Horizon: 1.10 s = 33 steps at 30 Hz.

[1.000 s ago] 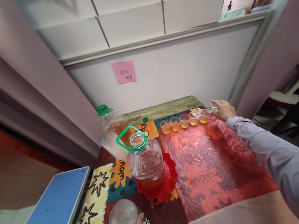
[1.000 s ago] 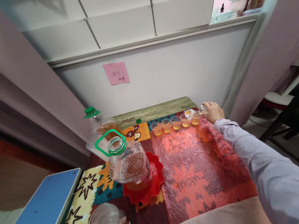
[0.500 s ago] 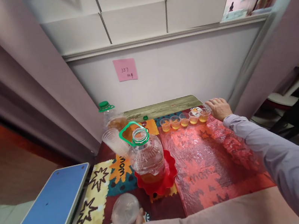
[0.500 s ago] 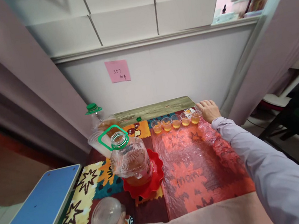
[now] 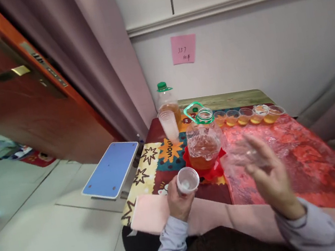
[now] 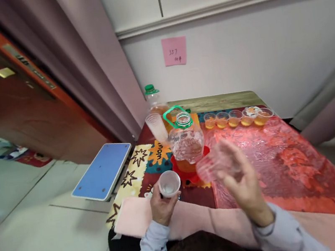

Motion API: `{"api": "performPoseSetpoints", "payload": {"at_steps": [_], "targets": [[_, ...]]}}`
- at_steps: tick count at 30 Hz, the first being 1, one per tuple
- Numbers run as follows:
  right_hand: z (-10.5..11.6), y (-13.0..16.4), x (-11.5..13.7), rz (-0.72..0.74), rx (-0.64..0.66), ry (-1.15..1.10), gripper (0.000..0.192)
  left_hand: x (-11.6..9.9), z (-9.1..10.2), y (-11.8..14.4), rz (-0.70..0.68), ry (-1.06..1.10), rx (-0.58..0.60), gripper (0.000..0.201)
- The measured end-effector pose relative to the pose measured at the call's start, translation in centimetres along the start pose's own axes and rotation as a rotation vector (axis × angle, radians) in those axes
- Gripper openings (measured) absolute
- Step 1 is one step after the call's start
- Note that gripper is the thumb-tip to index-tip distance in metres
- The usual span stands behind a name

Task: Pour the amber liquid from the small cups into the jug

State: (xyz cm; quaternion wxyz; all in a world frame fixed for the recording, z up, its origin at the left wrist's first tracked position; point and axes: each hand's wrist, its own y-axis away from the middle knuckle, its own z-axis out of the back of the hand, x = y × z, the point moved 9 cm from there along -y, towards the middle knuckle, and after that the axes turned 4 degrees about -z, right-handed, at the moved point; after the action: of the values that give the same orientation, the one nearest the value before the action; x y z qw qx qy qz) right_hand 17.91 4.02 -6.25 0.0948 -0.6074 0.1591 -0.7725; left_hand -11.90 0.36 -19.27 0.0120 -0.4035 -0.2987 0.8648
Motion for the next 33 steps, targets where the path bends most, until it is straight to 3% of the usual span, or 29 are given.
{"api": "performPoseSetpoints", "payload": {"at_steps": [2,4,9,13,17,21,23,26,31,33], "targets": [[-4.6,2.1,1.2,0.046,0.078,-0.051,0.070,-0.5,0.3,0.1,-0.041,-0.022,-0.014,0.066],[-7.7,3.1,2.0,0.118,0.109,-0.044,0.074,-1.0,0.7,0.2,-0.083,-0.033,-0.033,0.067],[-12.0,4.6,2.2,0.287,0.189,0.175,0.081,-1.5,1.1,0.5,-0.107,0.022,-0.020,0.064],[-13.9,6.2,0.8,0.345,0.312,0.286,0.077,-1.1,0.9,0.6,-0.089,0.086,0.026,0.066],[-14.4,6.8,0.1,0.325,0.290,0.325,0.066,-0.6,0.7,0.6,-0.092,0.133,0.037,0.067],[-13.8,6.2,0.3,0.308,0.280,0.299,0.076,1.9,0.3,0.4,0.072,0.156,0.052,0.080],[-11.1,4.8,0.1,0.290,0.194,0.264,0.075,3.8,0.6,0.3,0.229,0.087,0.024,0.075],[-2.9,0.7,-2.4,0.208,-0.096,0.250,0.057,5.7,0.3,0.4,0.406,0.068,0.047,0.067],[14.6,-9.0,-13.4,-0.056,-0.545,0.270,0.063,6.4,-0.1,-0.1,0.464,0.040,0.030,0.069],[19.6,-12.6,-18.7,-0.224,-0.591,0.398,0.073,6.0,0.0,-0.6,0.440,0.013,0.024,0.069]]}}
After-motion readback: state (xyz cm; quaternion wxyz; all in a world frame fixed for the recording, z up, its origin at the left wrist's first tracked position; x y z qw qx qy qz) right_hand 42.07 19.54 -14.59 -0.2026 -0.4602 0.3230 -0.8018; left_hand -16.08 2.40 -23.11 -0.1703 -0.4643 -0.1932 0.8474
